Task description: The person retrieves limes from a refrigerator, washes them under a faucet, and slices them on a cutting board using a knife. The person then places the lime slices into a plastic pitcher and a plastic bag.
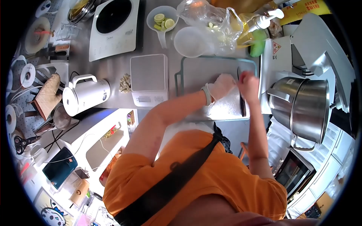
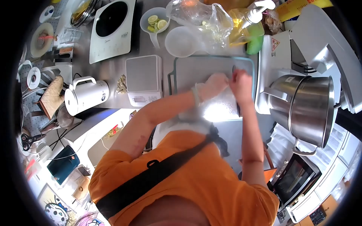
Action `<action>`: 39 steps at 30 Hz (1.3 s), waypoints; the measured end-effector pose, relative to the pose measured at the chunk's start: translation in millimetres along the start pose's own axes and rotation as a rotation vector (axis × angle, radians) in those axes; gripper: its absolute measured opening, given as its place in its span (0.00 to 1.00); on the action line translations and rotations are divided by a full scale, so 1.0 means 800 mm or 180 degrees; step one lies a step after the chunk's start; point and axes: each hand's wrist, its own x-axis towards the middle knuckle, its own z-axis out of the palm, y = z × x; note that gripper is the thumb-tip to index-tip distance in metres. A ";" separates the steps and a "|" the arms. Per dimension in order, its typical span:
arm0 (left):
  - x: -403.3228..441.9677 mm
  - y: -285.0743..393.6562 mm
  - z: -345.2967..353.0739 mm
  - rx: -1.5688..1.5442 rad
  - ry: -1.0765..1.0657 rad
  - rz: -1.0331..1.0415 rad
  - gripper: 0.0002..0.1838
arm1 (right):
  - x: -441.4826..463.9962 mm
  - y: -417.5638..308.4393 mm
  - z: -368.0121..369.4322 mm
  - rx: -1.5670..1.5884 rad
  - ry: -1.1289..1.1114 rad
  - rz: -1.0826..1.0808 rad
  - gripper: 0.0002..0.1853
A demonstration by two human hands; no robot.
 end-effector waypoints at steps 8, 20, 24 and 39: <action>-0.003 0.001 0.005 0.0108 0.0651 0.0328 0.03 | 0.243 -0.167 -0.023 -0.0514 0.0310 -0.1720 0.08; 0.001 -0.134 -0.248 -0.0939 0.2050 -0.0898 0.13 | 0.196 -0.126 -0.082 -0.0115 0.0509 -0.1538 0.12; 0.025 -0.175 -0.277 -0.0366 0.2655 -0.0021 0.03 | 0.166 -0.109 -0.067 -0.0380 0.0821 -0.1916 0.25; 0.045 -0.211 -0.284 -0.0190 0.1963 -0.1056 0.14 | 0.158 -0.096 -0.091 -0.0174 0.0773 -0.1465 0.11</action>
